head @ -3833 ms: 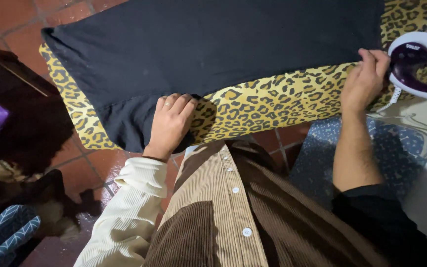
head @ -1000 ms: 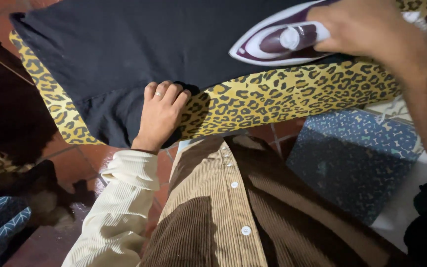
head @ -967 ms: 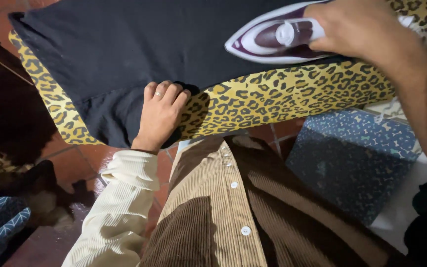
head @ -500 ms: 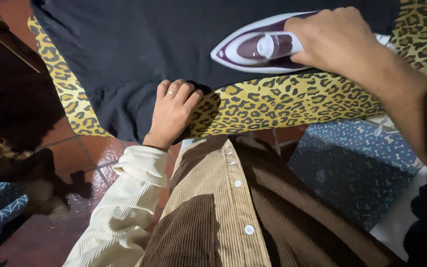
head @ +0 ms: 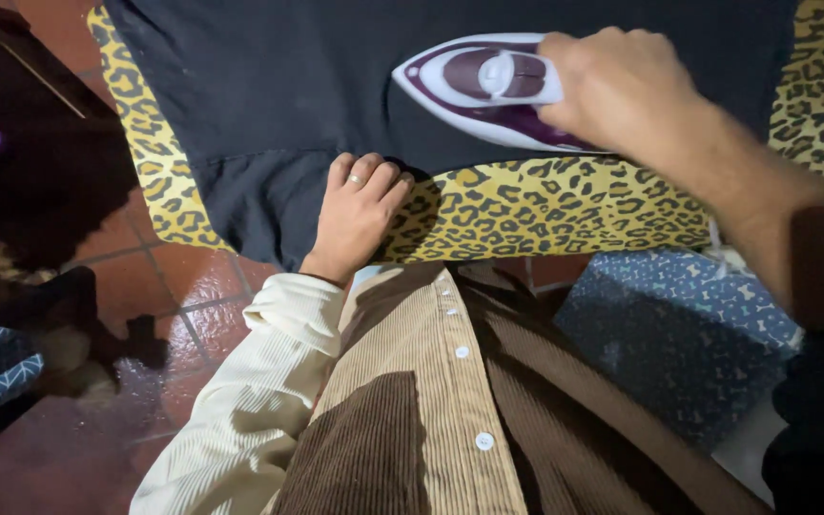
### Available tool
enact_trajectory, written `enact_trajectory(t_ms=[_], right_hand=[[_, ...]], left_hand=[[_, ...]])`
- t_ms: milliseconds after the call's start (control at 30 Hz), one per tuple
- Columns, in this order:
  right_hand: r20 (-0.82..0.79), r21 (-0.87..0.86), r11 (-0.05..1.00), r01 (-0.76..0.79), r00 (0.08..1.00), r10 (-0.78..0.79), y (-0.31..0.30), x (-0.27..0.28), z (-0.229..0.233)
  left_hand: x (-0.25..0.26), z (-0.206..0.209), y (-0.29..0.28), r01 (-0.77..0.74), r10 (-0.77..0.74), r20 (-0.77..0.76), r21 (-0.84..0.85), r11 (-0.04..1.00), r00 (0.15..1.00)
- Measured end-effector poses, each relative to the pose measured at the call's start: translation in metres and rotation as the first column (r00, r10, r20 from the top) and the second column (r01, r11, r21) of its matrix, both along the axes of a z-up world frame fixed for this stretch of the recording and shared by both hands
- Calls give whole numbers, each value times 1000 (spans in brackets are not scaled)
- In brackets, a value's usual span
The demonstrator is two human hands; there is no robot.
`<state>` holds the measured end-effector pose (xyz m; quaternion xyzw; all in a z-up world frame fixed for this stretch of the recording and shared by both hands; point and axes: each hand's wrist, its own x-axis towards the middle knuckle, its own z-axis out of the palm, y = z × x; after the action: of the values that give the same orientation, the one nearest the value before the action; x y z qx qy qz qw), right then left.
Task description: The recorder is ironing a black shirt and a small grey sweater on an ironing board and then folding them.
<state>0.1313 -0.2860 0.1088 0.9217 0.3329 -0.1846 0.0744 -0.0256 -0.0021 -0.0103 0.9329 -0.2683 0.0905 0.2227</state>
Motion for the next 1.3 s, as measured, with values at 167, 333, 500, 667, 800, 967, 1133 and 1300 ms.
enact_trajectory(t_ms=[167,333,500,667,800,967,1133,1300], right_hand=[[-117,-70,996,-60,992,52,16,6,15],[-1,-5,1000,-3,1000,3,33,3,-7],[92,132,986,97,990,-110,-3,29,-19],[-28,98,995,8,1000,-5,-14,36,1],[-114,-46,998,-47,993,41,19,24,6],[-22,72,992,-106,994,108,74,22,-2],[55,125,991,-42,998,35,98,40,-21],[-36,151,988,-36,998,42,134,53,-11]], left_hand=[[-3,-1,1,-24,24,3,-3,1000,1000],[-3,-3,-2,-22,22,17,-5,1000,1000],[-1,1,1,-38,38,11,-22,999,999],[9,27,38,-260,243,-93,-349,901,966],[5,16,108,-588,612,-3,-283,758,790],[19,-25,156,-840,714,-445,-340,423,540],[32,-45,160,-859,697,-504,-277,429,511],[37,-45,165,-876,660,-576,-322,360,483]])
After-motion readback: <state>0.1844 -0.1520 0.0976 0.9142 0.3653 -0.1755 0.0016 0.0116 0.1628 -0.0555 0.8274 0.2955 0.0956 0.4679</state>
